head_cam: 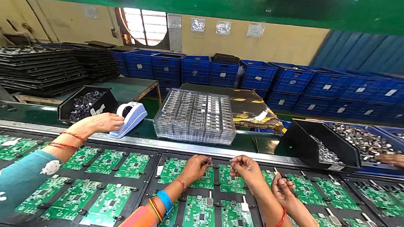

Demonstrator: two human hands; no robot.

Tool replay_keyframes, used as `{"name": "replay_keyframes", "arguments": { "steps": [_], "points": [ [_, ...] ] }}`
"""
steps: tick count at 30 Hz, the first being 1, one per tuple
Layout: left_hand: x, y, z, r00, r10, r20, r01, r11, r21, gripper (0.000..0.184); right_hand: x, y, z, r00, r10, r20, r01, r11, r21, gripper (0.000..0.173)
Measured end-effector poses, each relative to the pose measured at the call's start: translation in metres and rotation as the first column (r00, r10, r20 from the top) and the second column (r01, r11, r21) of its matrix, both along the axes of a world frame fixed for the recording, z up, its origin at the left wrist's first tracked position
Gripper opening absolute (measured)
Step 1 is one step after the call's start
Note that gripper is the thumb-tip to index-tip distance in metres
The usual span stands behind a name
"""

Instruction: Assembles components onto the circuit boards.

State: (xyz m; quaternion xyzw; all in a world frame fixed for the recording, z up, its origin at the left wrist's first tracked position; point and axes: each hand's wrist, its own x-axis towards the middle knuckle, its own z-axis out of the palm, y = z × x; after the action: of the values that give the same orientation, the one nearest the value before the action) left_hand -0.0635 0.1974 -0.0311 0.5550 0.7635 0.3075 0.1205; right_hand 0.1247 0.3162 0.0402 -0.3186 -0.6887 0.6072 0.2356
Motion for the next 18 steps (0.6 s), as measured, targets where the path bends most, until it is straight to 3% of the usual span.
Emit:
{"name": "replay_keyframes", "arguments": {
  "steps": [6,14,18],
  "points": [
    [0.003,0.002,0.004,0.995,-0.066,-0.080,0.060,0.995,-0.085,0.031,-0.001,0.007,-0.029,0.999,-0.044,0.002,0.044,0.997,-0.065,0.005],
    [0.011,0.014,0.013,0.964,-0.170,-0.206,0.136,0.976,-0.171,0.031,0.004,0.011,-0.026,0.997,-0.072,0.005,0.072,0.996,-0.048,0.006],
    [0.015,0.016,0.011,0.969,-0.130,-0.208,0.095,0.981,-0.168,0.032,0.005,0.013,-0.025,0.997,-0.078,0.002,0.079,0.997,-0.028,0.008]
  ]
}}
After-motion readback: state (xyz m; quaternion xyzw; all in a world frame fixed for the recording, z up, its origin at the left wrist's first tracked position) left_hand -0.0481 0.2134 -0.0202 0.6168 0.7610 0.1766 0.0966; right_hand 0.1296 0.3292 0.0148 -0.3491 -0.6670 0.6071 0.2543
